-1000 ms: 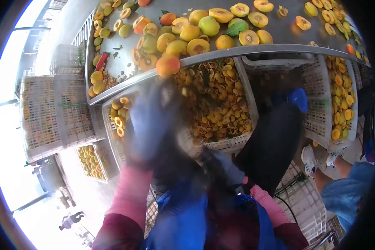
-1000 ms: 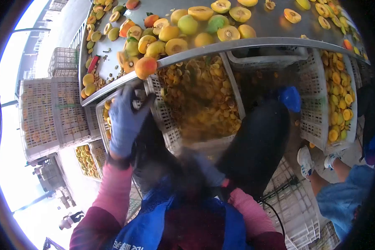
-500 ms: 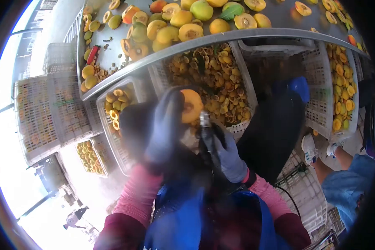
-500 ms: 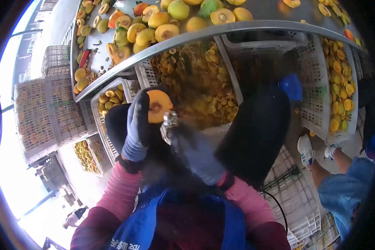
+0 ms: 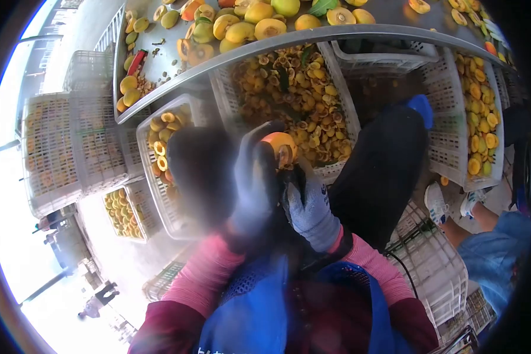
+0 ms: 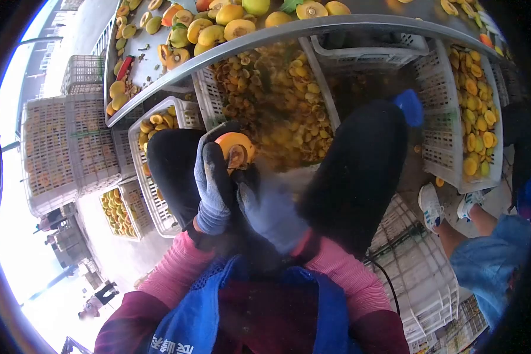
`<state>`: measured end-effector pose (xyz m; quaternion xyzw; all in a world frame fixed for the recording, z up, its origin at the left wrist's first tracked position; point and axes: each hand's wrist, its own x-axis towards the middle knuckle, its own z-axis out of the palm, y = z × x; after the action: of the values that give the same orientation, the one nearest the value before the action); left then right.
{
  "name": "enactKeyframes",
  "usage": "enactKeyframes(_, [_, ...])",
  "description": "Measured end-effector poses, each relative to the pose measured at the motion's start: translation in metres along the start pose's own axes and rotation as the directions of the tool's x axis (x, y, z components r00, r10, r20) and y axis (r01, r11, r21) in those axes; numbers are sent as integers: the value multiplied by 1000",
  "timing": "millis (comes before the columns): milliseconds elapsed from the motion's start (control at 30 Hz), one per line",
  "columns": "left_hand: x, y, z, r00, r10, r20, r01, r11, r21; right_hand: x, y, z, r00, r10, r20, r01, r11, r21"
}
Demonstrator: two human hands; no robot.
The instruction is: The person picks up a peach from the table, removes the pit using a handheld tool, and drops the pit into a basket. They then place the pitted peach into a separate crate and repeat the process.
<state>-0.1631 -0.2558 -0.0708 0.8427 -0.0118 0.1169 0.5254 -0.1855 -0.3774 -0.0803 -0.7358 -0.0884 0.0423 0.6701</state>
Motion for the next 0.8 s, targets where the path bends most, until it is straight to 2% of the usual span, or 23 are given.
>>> enactKeyframes(67, [-2, -8, -1, 997, 73, 38, -74, 997, 35, -2, -3, -2, 1000, 17, 18, -17, 1000, 14])
enactKeyframes(167, [-6, -13, -4, 965, 220, 145, -247, 947, 207, -7, 6, -5, 994, 63, 90, -65, 998, 20])
enactKeyframes(267, [-7, -10, -7, 955, 225, 195, -266, 939, 220, -15, 13, -5, 968, 199, 154, -215, 972, 98])
enactKeyframes(300, [-10, -15, -7, 953, 230, 198, -275, 931, 240, -17, 13, -5, 973, 181, 140, -199, 973, 120])
enactKeyframes(367, [-14, -24, -5, 963, 209, 169, -239, 953, 187, -19, 12, -5, 983, 145, 110, -162, 973, 164])
enactKeyframes(400, [-14, -24, -1, 974, 179, 139, -194, 975, 111, -22, 13, -3, 995, 84, 61, -91, 989, 119])
enactKeyframes(467, [-16, -15, 8, 998, 29, 48, -30, 1000, 8, -29, 18, 1, 998, -47, -30, 48, 999, 17])
enactKeyframes(500, [-13, 5, 12, 996, -87, -13, 87, 996, -23, -25, 14, -1, 999, -33, -8, 33, 999, 42])
enactKeyframes(567, [-11, 10, 11, 996, -83, -20, 84, 996, 16, -16, 2, -7, 999, -1, 36, -3, 996, 94])
enactKeyframes(600, [-11, 2, 8, 999, 34, 40, -38, 996, 85, -15, -1, -7, 1000, 3, 17, -5, 994, 109])
enactKeyframes(667, [-10, -6, 7, 982, 161, 102, -174, 977, 126, -13, -4, -5, 1000, 9, -18, -6, 990, 140])
enactKeyframes(700, [-8, -5, 8, 980, 174, 96, -184, 977, 106, -14, -3, -5, 1000, 28, 8, -29, 985, 172])
enactKeyframes(767, [-5, -1, 7, 988, 111, 108, -111, 994, -1, -14, 0, -8, 991, 100, 94, -120, 965, 232])
enactKeyframes(800, [-3, 1, 5, 990, 36, 135, -24, 996, -86, -14, 1, -11, 977, 153, 151, -188, 949, 254])
